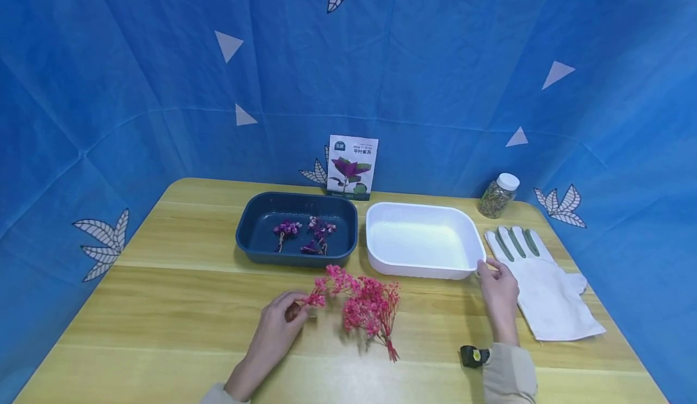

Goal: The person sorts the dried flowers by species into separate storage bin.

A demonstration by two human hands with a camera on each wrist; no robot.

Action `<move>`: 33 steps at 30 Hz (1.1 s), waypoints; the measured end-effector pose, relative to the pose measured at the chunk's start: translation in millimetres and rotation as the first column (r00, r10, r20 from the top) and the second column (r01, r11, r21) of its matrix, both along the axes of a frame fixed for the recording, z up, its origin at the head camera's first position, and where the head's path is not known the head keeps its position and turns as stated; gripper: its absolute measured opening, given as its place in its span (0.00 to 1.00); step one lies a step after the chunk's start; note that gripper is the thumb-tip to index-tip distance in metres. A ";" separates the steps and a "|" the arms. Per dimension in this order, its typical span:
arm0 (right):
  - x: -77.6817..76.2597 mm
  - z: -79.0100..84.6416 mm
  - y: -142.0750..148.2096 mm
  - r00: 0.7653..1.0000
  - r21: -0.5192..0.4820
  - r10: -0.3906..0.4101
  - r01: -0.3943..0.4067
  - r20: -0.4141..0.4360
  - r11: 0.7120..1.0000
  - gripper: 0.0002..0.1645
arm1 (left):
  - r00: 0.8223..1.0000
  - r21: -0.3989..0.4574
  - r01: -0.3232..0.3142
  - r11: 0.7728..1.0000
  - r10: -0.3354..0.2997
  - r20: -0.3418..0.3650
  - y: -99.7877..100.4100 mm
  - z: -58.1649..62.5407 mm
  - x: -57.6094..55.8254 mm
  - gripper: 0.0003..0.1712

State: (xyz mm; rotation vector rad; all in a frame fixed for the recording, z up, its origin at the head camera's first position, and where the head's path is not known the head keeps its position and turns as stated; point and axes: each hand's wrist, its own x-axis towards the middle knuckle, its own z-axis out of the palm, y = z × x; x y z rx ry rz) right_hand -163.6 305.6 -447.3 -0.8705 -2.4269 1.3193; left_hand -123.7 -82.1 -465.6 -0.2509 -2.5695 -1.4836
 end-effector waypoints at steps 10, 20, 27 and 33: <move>0.2 1.0 -0.2 1.000 -0.017 0.000 0.000 0.018 1.000 0.34 | 0.998 -0.010 -0.014 1.000 0.014 0.065 0.0 3.7 1.1 0.10; 1.3 0.4 0.2 1.000 -0.001 0.001 -0.001 0.013 1.000 0.33 | 1.000 -0.003 0.001 1.000 -0.001 0.026 6.1 9.9 -1.9 0.10; 2.1 1.2 -0.6 1.000 -0.018 0.006 -0.006 0.011 1.000 0.34 | 0.998 -0.019 0.061 0.998 -0.061 -0.021 21.1 21.4 -13.0 0.13; 1.5 1.6 0.0 1.000 -0.017 0.014 -0.014 -0.005 1.000 0.33 | 0.989 -0.023 0.139 0.990 -0.140 -0.044 41.4 34.1 -26.1 0.16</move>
